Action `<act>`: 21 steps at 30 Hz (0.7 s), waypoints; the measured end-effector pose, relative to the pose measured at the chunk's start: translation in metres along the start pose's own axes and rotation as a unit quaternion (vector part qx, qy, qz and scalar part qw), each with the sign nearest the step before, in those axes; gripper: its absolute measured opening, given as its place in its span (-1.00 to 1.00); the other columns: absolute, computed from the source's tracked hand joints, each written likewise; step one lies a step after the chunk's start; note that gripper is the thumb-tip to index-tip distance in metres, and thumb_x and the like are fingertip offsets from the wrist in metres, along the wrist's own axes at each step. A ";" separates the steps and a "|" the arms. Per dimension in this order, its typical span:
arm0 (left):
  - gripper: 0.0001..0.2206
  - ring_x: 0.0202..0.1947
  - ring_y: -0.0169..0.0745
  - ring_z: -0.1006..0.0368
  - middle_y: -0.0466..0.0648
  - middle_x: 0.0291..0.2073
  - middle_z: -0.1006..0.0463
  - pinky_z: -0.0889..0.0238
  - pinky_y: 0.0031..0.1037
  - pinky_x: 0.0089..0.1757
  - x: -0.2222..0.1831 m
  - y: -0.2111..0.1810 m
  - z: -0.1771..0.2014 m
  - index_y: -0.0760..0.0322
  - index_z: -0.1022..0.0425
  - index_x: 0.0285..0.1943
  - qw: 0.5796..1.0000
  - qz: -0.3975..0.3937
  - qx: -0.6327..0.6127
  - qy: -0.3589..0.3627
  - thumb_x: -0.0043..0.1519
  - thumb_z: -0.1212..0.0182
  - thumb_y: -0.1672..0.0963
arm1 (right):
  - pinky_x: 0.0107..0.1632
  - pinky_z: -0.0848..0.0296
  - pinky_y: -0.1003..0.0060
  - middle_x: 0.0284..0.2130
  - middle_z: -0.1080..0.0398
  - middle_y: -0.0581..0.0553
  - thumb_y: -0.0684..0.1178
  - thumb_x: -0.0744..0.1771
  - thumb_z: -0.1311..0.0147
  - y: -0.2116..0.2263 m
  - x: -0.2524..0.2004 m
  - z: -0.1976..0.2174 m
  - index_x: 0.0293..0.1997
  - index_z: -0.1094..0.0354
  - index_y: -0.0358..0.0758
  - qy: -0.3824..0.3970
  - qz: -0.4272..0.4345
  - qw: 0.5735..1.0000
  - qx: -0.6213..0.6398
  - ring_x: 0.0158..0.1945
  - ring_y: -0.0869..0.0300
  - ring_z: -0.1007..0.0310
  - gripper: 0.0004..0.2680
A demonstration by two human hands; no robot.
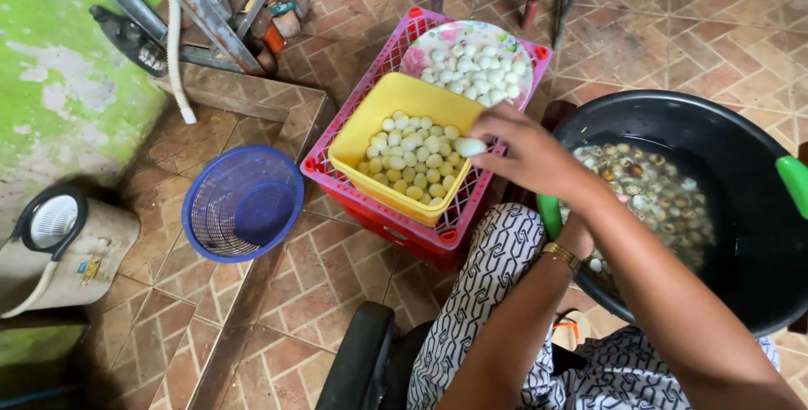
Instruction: Peeling the shells off boiled quail eggs and placing them into a container.
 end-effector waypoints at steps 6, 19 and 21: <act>-0.66 -0.05 -0.09 -0.51 -0.05 0.01 -0.56 -0.41 -0.33 -0.03 -0.006 0.004 0.000 -0.02 -0.47 0.24 0.995 0.088 -0.011 0.035 0.28 -0.28 0.04 | 0.37 -0.05 -0.28 0.17 -0.36 -0.15 -0.10 0.34 -0.17 -0.040 0.050 -0.103 0.07 -0.54 0.07 0.249 -0.102 0.954 -0.135 0.35 -0.11 -0.24 -0.79; -0.74 -0.11 -0.05 -0.54 0.02 -0.07 -0.59 -0.41 -0.33 -0.07 0.014 0.078 0.003 0.00 -0.55 0.18 0.991 0.131 -0.012 0.017 0.30 -0.25 0.08 | 0.09 -0.32 -0.05 0.02 -0.26 -0.13 -0.08 0.29 -0.25 -0.039 0.063 -0.115 -0.06 -0.45 -0.07 0.214 0.027 0.947 -0.237 0.11 -0.15 -0.30 -0.83; -0.59 0.17 0.14 -0.40 0.24 0.18 -0.47 -0.24 -0.06 0.19 0.024 0.105 0.002 0.21 -0.48 0.29 0.992 0.014 -0.019 0.121 0.22 -0.27 0.16 | 0.18 -0.30 -0.14 0.08 -0.30 -0.32 -0.17 0.30 -0.22 -0.011 0.051 -0.068 0.15 -0.44 -0.19 0.080 0.021 0.988 -0.133 0.15 -0.29 -0.32 -0.72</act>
Point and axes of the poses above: each hand's wrist, its own x-axis towards the middle knuckle, its own z-axis out of the back of the hand, y = z × x, the point moved 4 cm from there along x, towards the middle knuckle
